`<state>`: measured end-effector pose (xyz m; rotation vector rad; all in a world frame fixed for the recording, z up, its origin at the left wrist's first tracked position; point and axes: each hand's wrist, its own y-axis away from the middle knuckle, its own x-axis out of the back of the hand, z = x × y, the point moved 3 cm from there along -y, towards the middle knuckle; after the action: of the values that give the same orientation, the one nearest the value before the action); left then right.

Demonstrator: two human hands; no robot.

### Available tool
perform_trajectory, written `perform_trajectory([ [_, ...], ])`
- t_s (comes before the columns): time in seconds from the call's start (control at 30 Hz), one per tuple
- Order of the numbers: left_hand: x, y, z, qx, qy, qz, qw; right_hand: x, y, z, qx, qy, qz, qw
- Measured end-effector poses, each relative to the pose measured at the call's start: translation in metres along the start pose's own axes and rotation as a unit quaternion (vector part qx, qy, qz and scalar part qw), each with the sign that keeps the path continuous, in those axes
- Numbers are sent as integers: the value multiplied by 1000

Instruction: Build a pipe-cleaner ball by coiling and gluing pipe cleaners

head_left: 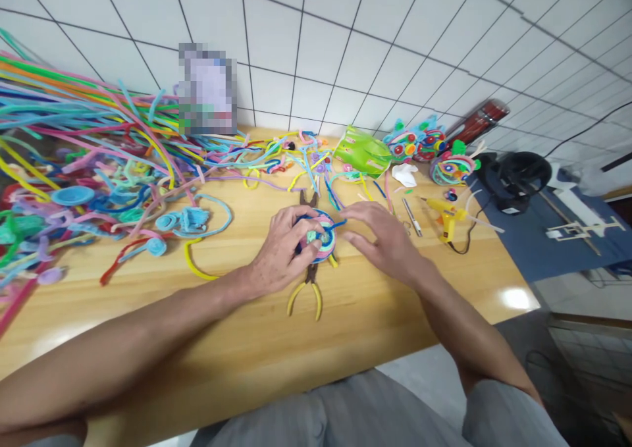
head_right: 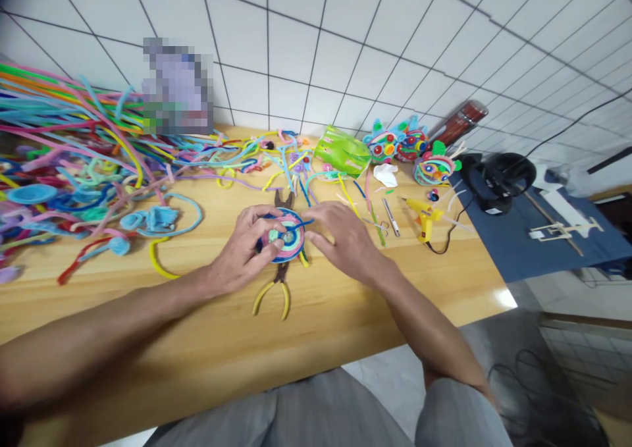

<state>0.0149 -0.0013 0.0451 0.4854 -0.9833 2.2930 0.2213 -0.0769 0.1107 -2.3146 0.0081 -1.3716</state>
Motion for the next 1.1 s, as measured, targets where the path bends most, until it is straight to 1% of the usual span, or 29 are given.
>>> perform_trajectory([
  [0.03,0,0,0,0,1,-1,1000,-10,0,-1,21,18,-1,1000],
  [0.1,-1,0,0,1,1,-1,1000,-22,0,2,55,45,19,997],
  [0.2,-1,0,-1,3,-1,-1,1000,-25,2,3,94,66,64,991],
  [0.3,-2,1,-1,6,-2,-1,1000,-25,4,-3,112,89,83,986],
  [0.5,-2,2,1,14,-8,8,1000,-28,8,-18,106,159,87,978],
  [0.7,-2,3,2,9,-8,15,1000,-30,7,-26,109,194,96,970],
  [1.1,1,-3,4,16,-32,0,999,-32,11,-25,94,159,94,978],
])
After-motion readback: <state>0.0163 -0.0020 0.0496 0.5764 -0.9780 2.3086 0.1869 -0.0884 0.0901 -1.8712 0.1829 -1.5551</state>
